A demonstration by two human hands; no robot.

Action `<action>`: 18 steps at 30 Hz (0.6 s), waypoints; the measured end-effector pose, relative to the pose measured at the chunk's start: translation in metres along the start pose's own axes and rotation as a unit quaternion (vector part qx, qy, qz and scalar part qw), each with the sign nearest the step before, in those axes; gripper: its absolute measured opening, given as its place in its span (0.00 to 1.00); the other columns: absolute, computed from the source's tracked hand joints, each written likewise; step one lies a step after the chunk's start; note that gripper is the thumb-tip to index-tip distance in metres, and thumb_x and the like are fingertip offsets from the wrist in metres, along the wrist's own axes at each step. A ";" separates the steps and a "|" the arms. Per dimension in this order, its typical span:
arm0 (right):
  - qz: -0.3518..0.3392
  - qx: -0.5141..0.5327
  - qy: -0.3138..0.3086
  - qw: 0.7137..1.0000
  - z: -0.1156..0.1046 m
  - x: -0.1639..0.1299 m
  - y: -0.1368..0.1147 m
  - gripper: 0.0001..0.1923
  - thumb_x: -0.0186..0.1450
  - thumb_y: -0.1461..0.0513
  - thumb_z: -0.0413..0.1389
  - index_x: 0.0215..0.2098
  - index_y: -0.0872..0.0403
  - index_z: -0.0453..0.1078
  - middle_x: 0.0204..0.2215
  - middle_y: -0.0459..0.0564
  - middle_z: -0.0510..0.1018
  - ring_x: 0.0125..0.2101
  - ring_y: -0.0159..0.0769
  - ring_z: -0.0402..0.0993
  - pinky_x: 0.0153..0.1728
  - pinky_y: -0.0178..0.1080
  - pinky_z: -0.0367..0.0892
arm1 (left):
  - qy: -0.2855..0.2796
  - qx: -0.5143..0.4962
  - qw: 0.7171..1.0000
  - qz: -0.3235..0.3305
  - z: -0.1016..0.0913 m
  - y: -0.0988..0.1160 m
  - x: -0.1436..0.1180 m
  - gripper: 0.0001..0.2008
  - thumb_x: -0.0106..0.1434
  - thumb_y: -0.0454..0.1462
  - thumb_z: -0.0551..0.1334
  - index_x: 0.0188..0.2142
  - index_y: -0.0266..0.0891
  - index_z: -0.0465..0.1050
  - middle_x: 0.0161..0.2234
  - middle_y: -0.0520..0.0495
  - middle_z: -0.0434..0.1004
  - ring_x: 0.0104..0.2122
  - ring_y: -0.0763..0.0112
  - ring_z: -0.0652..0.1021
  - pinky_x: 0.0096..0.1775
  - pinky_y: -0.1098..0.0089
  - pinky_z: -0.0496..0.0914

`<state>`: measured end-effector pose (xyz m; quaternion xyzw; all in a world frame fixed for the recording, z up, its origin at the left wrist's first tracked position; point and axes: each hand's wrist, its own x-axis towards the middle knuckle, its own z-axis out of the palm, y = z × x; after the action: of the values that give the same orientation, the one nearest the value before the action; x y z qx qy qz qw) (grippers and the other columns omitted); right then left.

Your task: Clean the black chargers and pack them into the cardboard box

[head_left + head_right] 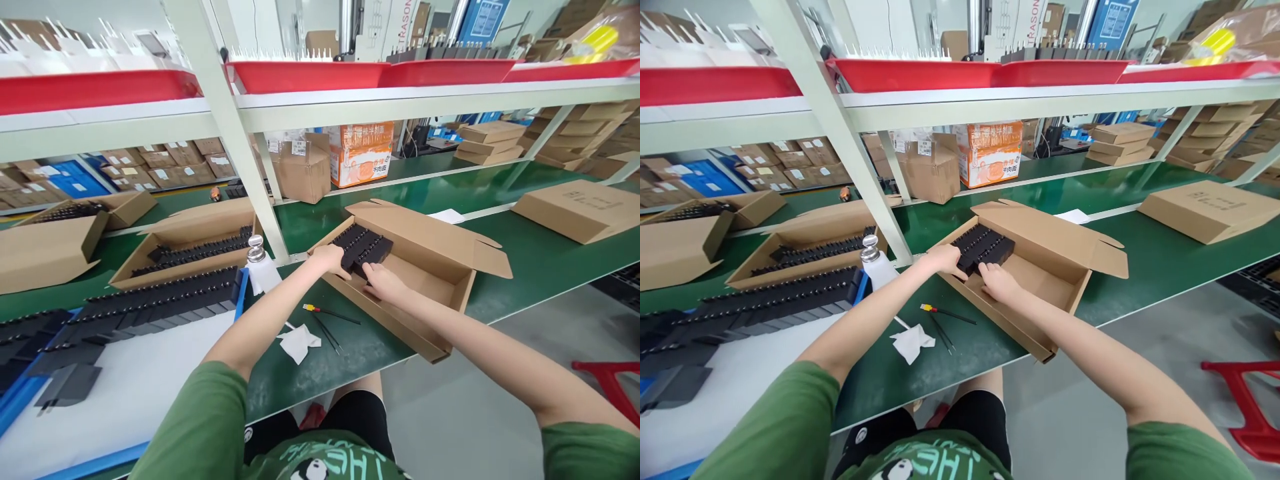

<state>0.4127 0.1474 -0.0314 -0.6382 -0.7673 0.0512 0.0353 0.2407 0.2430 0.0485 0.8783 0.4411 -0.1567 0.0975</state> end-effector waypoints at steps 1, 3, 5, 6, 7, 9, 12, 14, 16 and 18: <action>0.014 0.000 -0.005 1.000 0.000 -0.005 0.001 0.20 0.70 0.54 0.58 0.57 0.55 0.67 0.54 0.55 0.73 0.50 0.42 0.74 0.49 0.50 0.74 | 0.002 0.006 1.000 -0.011 0.003 0.006 0.003 0.19 0.69 0.44 0.62 0.55 0.38 0.70 0.54 0.42 0.73 0.49 0.61 0.77 0.49 0.55 0.75; 0.037 0.006 -0.023 0.999 -0.002 -0.017 0.005 0.20 0.70 0.55 0.58 0.57 0.55 0.67 0.53 0.55 0.73 0.49 0.42 0.74 0.48 0.50 0.74 | 0.008 0.013 1.000 -0.027 0.008 0.015 0.007 0.19 0.69 0.44 0.63 0.55 0.37 0.69 0.54 0.41 0.73 0.50 0.60 0.77 0.50 0.54 0.75; 0.048 0.017 -0.048 0.998 -0.004 -0.027 0.010 0.20 0.70 0.55 0.57 0.56 0.55 0.67 0.52 0.54 0.74 0.47 0.40 0.75 0.47 0.48 0.75 | 0.016 0.013 0.999 -0.035 0.012 0.019 0.007 0.19 0.69 0.44 0.63 0.55 0.37 0.70 0.54 0.41 0.73 0.49 0.60 0.77 0.50 0.55 0.75; 0.049 0.023 -0.059 0.997 -0.006 -0.030 0.012 0.19 0.70 0.55 0.57 0.56 0.55 0.67 0.51 0.54 0.74 0.46 0.40 0.76 0.46 0.48 0.75 | 0.022 0.009 0.999 -0.036 0.014 0.020 0.006 0.19 0.68 0.44 0.63 0.55 0.36 0.70 0.53 0.40 0.73 0.49 0.60 0.77 0.50 0.55 0.75; 0.048 0.026 -0.067 0.996 -0.008 -0.031 0.011 0.19 0.70 0.55 0.57 0.56 0.55 0.67 0.51 0.54 0.74 0.46 0.40 0.76 0.46 0.47 0.75 | 0.031 0.003 0.999 -0.036 0.015 0.021 0.005 0.19 0.68 0.44 0.63 0.55 0.36 0.70 0.53 0.40 0.73 0.49 0.60 0.77 0.49 0.55 0.75; 0.049 0.027 -0.072 0.996 -0.013 -0.026 0.007 0.19 0.70 0.55 0.57 0.55 0.55 0.68 0.51 0.54 0.74 0.46 0.40 0.75 0.46 0.47 0.75 | 0.054 -0.013 0.998 -0.033 0.017 0.020 0.004 0.19 0.69 0.44 0.63 0.55 0.36 0.69 0.54 0.40 0.73 0.49 0.60 0.77 0.49 0.55 0.75; 0.069 0.013 -0.060 0.996 -0.019 -0.006 -0.006 0.19 0.70 0.54 0.57 0.55 0.55 0.68 0.51 0.54 0.74 0.46 0.40 0.75 0.47 0.48 0.75 | 0.098 -0.045 0.994 -0.027 0.015 0.020 -0.002 0.19 0.69 0.44 0.63 0.55 0.37 0.70 0.53 0.41 0.73 0.49 0.61 0.77 0.49 0.55 0.75; 0.083 -0.001 -0.035 0.996 -0.021 0.009 -0.014 0.20 0.70 0.54 0.57 0.56 0.55 0.68 0.51 0.54 0.74 0.47 0.40 0.75 0.47 0.48 0.75 | 0.144 -0.069 0.987 -0.029 0.014 0.019 -0.016 0.19 0.69 0.44 0.63 0.55 0.37 0.70 0.53 0.41 0.73 0.49 0.61 0.77 0.49 0.55 0.75; 0.081 -0.007 0.000 0.997 -0.023 0.017 -0.022 0.20 0.70 0.55 0.57 0.56 0.55 0.67 0.51 0.53 0.74 0.46 0.39 0.75 0.46 0.47 0.75 | 0.202 -0.096 0.974 -0.036 0.016 0.014 -0.045 0.19 0.69 0.44 0.62 0.55 0.37 0.69 0.53 0.41 0.73 0.49 0.60 0.77 0.49 0.54 0.75; 0.056 0.002 0.040 0.998 -0.024 0.016 -0.030 0.18 0.70 0.57 0.58 0.54 0.56 0.68 0.50 0.53 0.74 0.43 0.38 0.76 0.43 0.44 0.76 | 0.256 -0.118 0.958 -0.046 0.025 0.004 -0.087 0.20 0.69 0.47 0.62 0.54 0.37 0.70 0.52 0.42 0.74 0.48 0.61 0.78 0.49 0.55 0.75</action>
<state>0.3831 0.1588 -0.0037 -0.6818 -0.7281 0.0289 0.0645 0.1901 0.1680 0.0568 0.8499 0.5069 0.1221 0.0766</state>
